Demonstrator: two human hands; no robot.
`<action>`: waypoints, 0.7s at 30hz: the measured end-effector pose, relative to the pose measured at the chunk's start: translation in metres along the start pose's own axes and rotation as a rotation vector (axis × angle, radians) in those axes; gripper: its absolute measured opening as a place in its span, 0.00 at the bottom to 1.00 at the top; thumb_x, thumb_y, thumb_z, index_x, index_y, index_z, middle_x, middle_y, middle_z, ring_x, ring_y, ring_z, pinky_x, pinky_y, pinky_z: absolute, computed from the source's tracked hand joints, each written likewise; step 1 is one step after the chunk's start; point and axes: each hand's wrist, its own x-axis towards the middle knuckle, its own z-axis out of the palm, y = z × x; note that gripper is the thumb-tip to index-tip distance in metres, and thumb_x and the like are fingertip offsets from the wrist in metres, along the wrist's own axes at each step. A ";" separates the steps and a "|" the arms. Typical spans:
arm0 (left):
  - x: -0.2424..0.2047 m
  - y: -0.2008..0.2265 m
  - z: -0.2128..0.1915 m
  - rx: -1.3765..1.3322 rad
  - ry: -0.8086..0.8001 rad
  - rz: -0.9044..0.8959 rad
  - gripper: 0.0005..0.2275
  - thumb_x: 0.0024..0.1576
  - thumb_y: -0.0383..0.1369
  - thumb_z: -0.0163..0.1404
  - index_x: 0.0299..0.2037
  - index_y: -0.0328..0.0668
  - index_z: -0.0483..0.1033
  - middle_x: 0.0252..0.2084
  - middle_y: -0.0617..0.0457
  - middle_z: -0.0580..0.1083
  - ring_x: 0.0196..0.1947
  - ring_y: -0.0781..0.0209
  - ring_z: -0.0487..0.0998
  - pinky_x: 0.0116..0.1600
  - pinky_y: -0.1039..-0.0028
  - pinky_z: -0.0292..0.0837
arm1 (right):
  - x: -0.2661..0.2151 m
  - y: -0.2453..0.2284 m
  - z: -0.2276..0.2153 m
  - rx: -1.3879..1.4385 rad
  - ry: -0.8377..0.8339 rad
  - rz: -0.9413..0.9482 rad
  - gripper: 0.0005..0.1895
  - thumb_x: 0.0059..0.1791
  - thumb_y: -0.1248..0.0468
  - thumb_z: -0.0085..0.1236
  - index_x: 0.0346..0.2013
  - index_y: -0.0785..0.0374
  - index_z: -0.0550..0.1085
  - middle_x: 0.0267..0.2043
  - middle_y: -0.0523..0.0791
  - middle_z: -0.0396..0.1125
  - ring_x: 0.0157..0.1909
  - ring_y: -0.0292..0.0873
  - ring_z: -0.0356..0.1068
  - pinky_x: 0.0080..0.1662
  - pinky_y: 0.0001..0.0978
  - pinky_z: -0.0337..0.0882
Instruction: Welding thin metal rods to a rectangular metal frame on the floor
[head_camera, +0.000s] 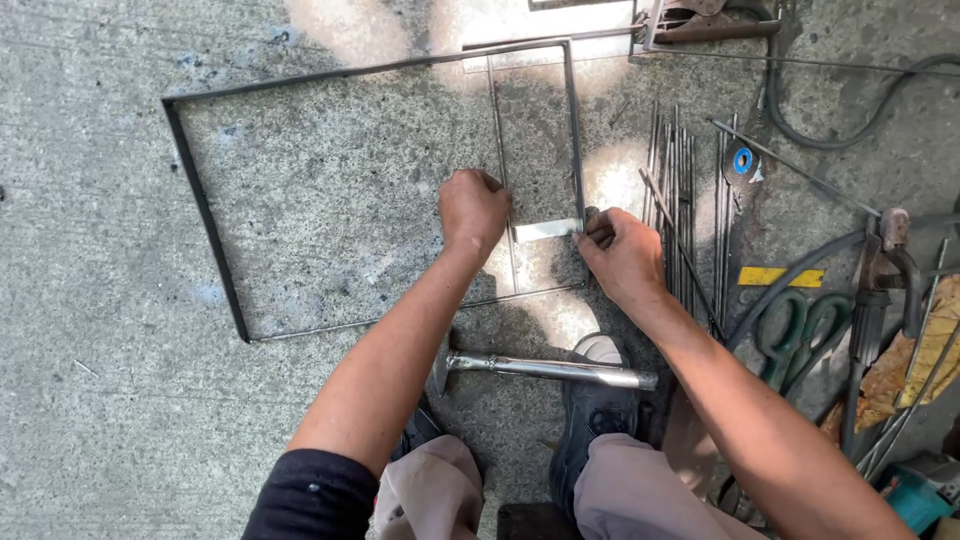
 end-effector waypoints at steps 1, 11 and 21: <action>-0.003 0.001 -0.002 0.001 -0.004 0.003 0.06 0.45 0.32 0.58 0.30 0.47 0.86 0.32 0.39 0.81 0.42 0.35 0.82 0.46 0.51 0.80 | -0.002 0.001 -0.001 0.000 0.004 0.003 0.08 0.45 0.61 0.70 0.36 0.57 0.79 0.28 0.41 0.73 0.31 0.37 0.75 0.34 0.30 0.73; -0.006 0.003 -0.007 0.015 0.012 0.006 0.05 0.46 0.31 0.58 0.31 0.47 0.86 0.31 0.41 0.81 0.41 0.36 0.83 0.44 0.52 0.80 | -0.013 0.003 0.000 0.051 0.009 0.011 0.13 0.41 0.64 0.72 0.38 0.62 0.79 0.30 0.44 0.74 0.33 0.39 0.75 0.35 0.32 0.75; 0.002 0.001 0.003 0.039 0.023 -0.004 0.06 0.45 0.32 0.57 0.30 0.48 0.86 0.32 0.40 0.81 0.42 0.36 0.83 0.46 0.52 0.81 | -0.010 0.004 0.000 0.032 -0.015 0.000 0.15 0.42 0.62 0.73 0.40 0.62 0.79 0.30 0.44 0.74 0.32 0.38 0.75 0.35 0.30 0.75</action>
